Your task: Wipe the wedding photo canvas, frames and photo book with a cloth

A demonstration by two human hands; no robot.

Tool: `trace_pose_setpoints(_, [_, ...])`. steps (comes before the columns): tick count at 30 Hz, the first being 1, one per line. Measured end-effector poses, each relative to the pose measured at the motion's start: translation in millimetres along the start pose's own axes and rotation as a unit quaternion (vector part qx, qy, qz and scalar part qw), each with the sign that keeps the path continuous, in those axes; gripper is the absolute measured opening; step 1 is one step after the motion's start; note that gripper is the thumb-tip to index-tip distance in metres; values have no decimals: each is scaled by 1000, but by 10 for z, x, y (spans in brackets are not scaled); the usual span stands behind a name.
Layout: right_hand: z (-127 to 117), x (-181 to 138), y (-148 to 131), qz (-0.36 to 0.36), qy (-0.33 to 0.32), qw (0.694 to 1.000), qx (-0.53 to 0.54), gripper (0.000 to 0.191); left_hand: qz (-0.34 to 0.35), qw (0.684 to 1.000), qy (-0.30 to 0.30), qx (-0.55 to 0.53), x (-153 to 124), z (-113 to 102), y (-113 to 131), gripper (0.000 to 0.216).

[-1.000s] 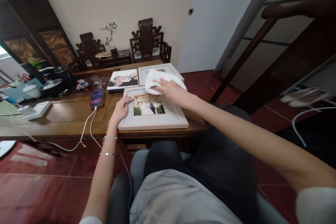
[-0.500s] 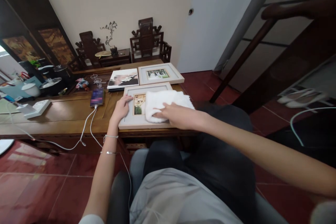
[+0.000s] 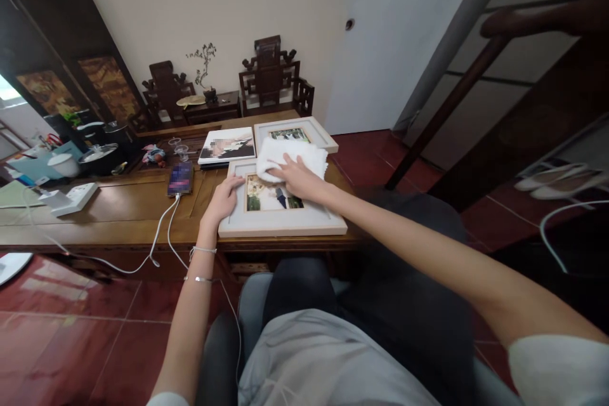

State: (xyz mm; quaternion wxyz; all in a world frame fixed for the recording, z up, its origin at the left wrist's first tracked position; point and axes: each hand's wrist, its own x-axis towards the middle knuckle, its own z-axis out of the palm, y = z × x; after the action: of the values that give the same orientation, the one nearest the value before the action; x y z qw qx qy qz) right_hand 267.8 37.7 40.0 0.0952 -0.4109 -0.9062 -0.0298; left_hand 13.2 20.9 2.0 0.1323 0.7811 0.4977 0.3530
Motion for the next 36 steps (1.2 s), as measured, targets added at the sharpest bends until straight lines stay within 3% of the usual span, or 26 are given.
trace_pose_setpoints(3, [26,164,117,9,-18,1000,-21,79,-7,1000,1,-3,-3,0,9,49])
trace_pose_setpoints(7, [-72,-22,-58,2,-77,997,-16,75,-15,1000,6,-1,-2,8,6,49])
trace_pose_setpoints(10, [-336,-365,-317,-27,-124,992,12,76,-17,1000,5,11,-2,18,-9,47])
trace_pose_setpoints(13, [-716,-695,-567,-83,-210,971,73,69,-15,1000,2,19,-3,25,-20,46])
trace_pose_setpoints(16, [-932,-866,-746,-139,-243,952,123,68,-9,1000,-7,27,-1,23,-24,47])
trace_pose_setpoints(18, [-873,-864,-782,-137,-225,956,128,72,-7,999,-14,33,3,18,-28,49])
trace_pose_setpoints(21, [-557,-707,-629,-101,-172,974,110,79,-5,999,-25,33,9,10,-33,51])
trace_pose_setpoints(25, [-159,-333,-96,-60,-68,995,32,81,-14,999,-29,32,6,1,-22,51])
trace_pose_setpoints(29, [-33,19,318,7,-10,999,-31,78,-16,999,-32,30,-6,-5,-4,52])
trace_pose_setpoints(32, [-20,88,303,8,-32,998,-60,76,-17,999,-25,14,-6,-4,-2,52])
trace_pose_setpoints(36, [-144,-210,-95,-31,-78,995,-58,72,-19,1000,-15,4,-2,10,-12,52])
